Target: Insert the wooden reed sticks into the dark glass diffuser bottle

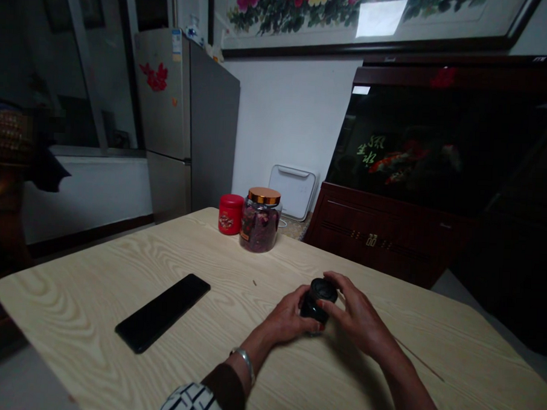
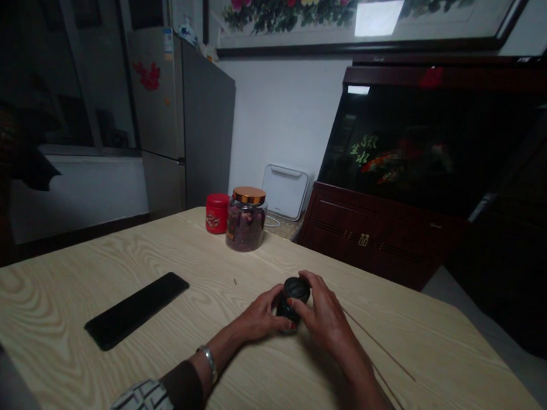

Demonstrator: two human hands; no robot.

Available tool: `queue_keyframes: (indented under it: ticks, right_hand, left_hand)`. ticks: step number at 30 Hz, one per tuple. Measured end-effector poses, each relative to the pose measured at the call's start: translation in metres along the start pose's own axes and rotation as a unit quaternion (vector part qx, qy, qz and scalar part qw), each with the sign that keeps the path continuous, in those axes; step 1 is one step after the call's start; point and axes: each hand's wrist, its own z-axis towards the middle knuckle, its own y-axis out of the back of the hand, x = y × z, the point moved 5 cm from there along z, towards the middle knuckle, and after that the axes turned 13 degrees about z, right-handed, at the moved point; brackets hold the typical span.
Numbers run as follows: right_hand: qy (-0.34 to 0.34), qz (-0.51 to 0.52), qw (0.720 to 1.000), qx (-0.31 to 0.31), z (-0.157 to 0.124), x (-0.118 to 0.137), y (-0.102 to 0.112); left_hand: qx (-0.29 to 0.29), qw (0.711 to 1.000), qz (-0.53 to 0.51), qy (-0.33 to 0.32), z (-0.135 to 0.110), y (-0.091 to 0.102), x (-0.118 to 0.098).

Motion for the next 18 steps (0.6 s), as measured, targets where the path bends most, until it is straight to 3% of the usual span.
queue_keyframes:
  ticks: [11,14,18]
  right_hand:
    - [-0.033,0.007,0.998,0.044,-0.005,0.013,0.005]
    - [-0.043,0.031,0.999,-0.002,-0.001,0.012,0.017]
    - [-0.07,0.018,0.995,-0.066,0.0,0.002,0.048]
  left_hand:
    - [0.024,0.999,0.028,0.018,-0.004,-0.002,0.001]
    - [0.033,0.999,0.025,0.019,-0.005,-0.002,-0.001]
    - [0.042,0.999,-0.014,0.013,-0.005,-0.003,-0.007]
